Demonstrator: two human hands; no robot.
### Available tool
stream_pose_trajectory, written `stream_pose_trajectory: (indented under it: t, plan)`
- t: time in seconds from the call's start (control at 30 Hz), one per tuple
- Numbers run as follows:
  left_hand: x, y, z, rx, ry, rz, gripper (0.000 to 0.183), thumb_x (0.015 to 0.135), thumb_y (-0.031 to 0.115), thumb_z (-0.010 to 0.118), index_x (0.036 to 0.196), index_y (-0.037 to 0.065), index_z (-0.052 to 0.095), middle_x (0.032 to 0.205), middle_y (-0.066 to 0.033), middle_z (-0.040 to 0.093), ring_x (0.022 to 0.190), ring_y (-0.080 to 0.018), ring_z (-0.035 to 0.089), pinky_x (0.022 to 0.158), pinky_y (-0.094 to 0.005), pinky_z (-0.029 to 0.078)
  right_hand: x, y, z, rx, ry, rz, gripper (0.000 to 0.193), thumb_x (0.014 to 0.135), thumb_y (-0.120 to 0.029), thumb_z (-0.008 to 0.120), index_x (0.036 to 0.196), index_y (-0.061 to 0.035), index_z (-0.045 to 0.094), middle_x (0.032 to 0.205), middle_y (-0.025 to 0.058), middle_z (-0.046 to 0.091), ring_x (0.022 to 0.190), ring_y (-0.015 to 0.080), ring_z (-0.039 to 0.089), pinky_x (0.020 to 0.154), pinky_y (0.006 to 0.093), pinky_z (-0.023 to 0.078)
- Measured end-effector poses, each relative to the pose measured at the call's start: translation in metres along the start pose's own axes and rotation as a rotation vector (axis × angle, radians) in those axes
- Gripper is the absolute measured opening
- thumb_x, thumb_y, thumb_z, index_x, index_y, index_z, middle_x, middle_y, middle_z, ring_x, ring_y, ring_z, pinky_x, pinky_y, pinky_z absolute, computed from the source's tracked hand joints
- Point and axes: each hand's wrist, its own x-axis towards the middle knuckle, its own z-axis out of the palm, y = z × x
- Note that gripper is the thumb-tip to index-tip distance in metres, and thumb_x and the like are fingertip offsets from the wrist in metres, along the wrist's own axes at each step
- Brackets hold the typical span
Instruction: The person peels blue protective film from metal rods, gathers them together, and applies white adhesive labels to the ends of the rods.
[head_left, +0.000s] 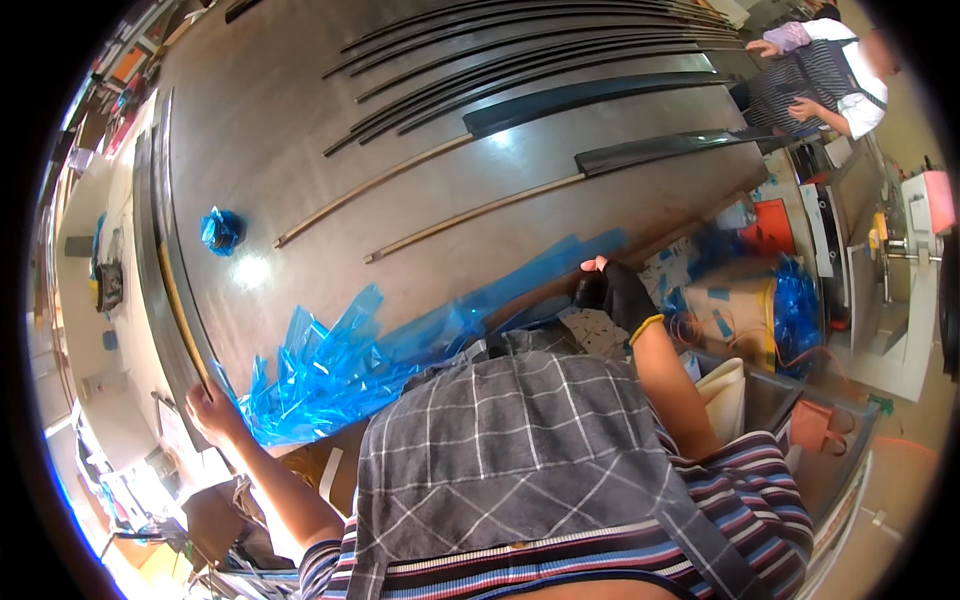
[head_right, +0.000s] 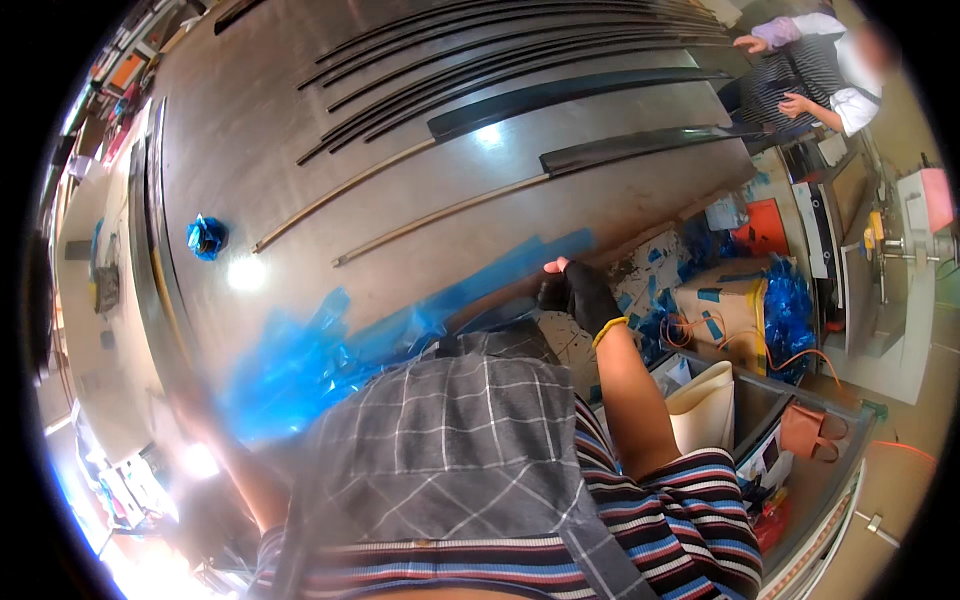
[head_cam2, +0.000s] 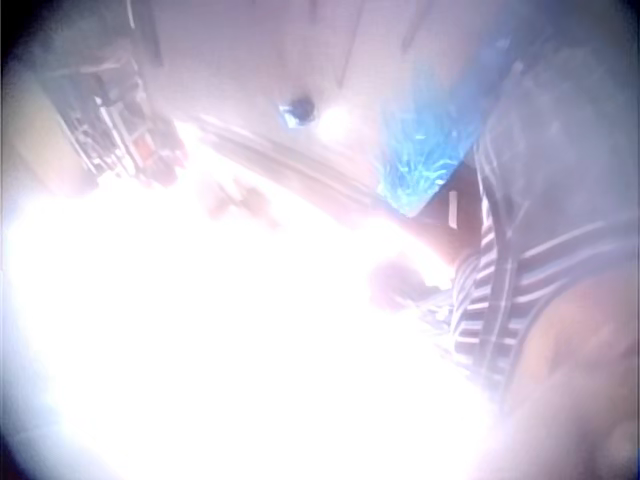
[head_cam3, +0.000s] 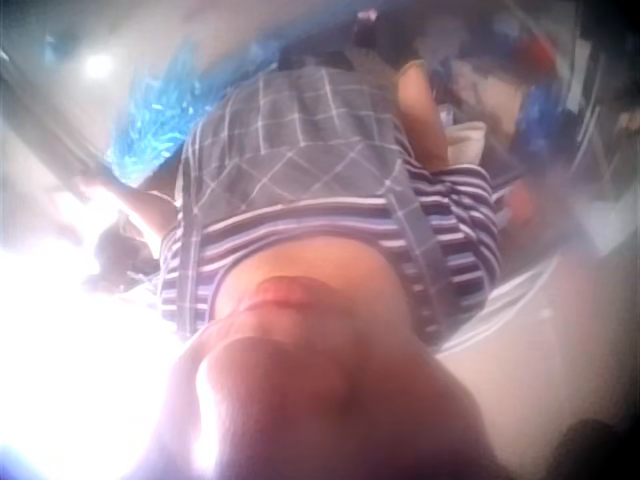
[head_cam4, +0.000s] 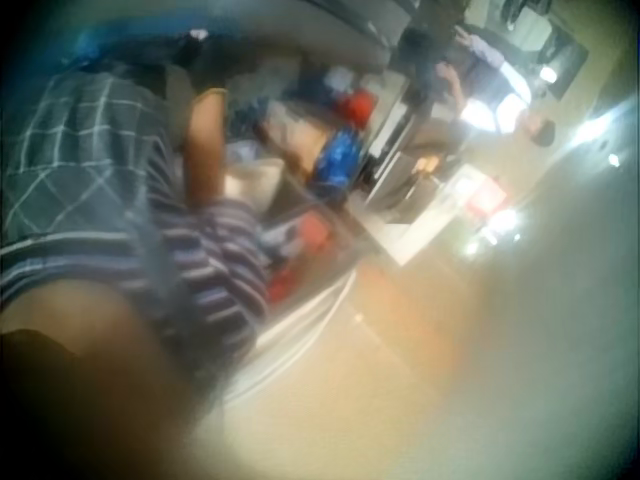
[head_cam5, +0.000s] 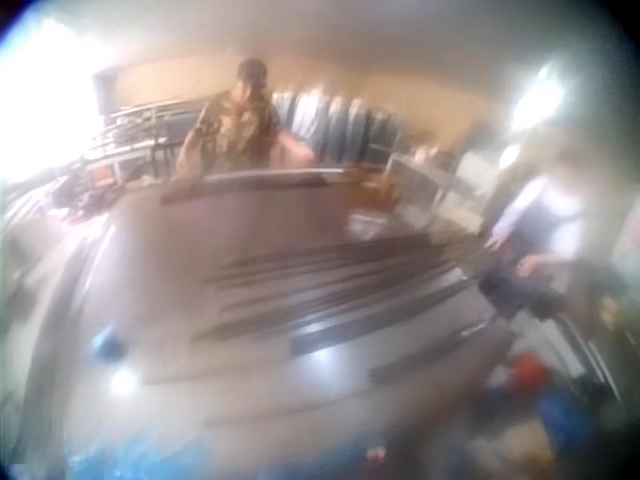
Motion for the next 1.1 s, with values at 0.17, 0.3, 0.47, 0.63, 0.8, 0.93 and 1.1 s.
stream_pose_trajectory:
  t: [0.17, 0.3, 0.47, 0.63, 0.8, 0.93, 1.1]
  plan:
    - [0.024, 0.157, 0.009, -0.488, 0.028, 0.327, 0.023, 0.083, 0.016, 0.067, 0.105, 0.007, 0.068, 0.102, -0.0094, 0.067, 0.1, -0.0284, 0.061, 0.089, -0.0378, 0.046, 0.006, 0.007, -0.001, 0.052, 0.029, -0.055, 0.028, 0.091, -0.03, 0.053, 0.089, -0.0047, 0.065, 0.07, 0.0102, 0.064, 0.061, 0.0213, 0.061, 0.063, 0.0348, 0.052]
    - [0.011, 0.277, 0.034, -0.642, -0.197, 0.57, 0.028, 0.08, 0.017, 0.07, 0.106, 0.008, 0.068, 0.105, -0.0101, 0.065, 0.102, -0.0306, 0.058, 0.09, -0.0387, 0.046, 0.007, 0.011, 0.006, 0.043, 0.047, -0.074, 0.029, 0.09, -0.032, 0.054, 0.088, -0.0042, 0.064, 0.067, 0.0103, 0.063, 0.058, 0.0222, 0.061, 0.06, 0.0353, 0.052]
    - [-0.005, 0.359, 0.066, -0.513, -0.283, 0.601, 0.031, 0.076, 0.029, 0.071, 0.102, 0.012, 0.068, 0.107, -0.0062, 0.062, 0.105, -0.027, 0.054, 0.094, -0.04, 0.041, 0.009, 0.009, 0.007, 0.051, 0.084, -0.05, 0.03, 0.089, -0.033, 0.056, 0.083, -0.0047, 0.064, 0.066, 0.0106, 0.062, 0.056, 0.0222, 0.06, 0.058, 0.0345, 0.051]
    - [-0.017, 0.394, 0.063, -0.443, -0.291, 0.462, 0.029, 0.076, 0.037, 0.072, 0.093, 0.015, 0.064, 0.103, -0.004, 0.059, 0.104, -0.0267, 0.052, 0.093, -0.0417, 0.038, 0.008, 0.007, 0.011, -0.014, 0.162, -0.032, 0.03, 0.088, -0.033, 0.055, 0.08, -0.0046, 0.063, 0.064, 0.0108, 0.062, 0.054, 0.0221, 0.06, 0.056, 0.0341, 0.051]
    - [-0.019, 0.39, 0.076, -0.486, -0.242, 0.509, 0.029, 0.077, 0.039, 0.071, 0.086, 0.014, 0.06, 0.095, -0.0043, 0.058, 0.098, -0.0275, 0.051, 0.09, -0.0418, 0.035, 0.006, 0.008, 0.011, -0.01, 0.168, -0.047, 0.031, 0.088, -0.033, 0.056, 0.079, -0.0035, 0.063, 0.063, 0.0104, 0.061, 0.052, 0.0226, 0.06, 0.055, 0.034, 0.051]
    - [-0.055, 0.381, 0.06, -0.448, -0.222, 0.498, 0.028, 0.077, 0.037, 0.071, 0.084, 0.013, 0.059, 0.09, -0.0041, 0.058, 0.094, -0.0267, 0.051, 0.088, -0.0412, 0.034, 0.011, 0.012, 0.002, -0.043, 0.141, -0.076, 0.032, 0.088, -0.033, 0.056, 0.079, -0.003, 0.062, 0.063, 0.0108, 0.061, 0.052, 0.0228, 0.06, 0.054, 0.0338, 0.05]
    - [-0.08, 0.35, 0.048, -0.51, -0.316, 0.447, 0.028, 0.075, 0.035, 0.074, 0.083, 0.012, 0.06, 0.09, -0.0034, 0.058, 0.095, -0.026, 0.051, 0.089, -0.0415, 0.034, 0.005, 0.006, 0.008, -0.048, 0.165, -0.08, 0.032, 0.09, -0.032, 0.054, 0.08, -0.0028, 0.062, 0.064, 0.0115, 0.062, 0.055, 0.0224, 0.061, 0.055, 0.0331, 0.05]
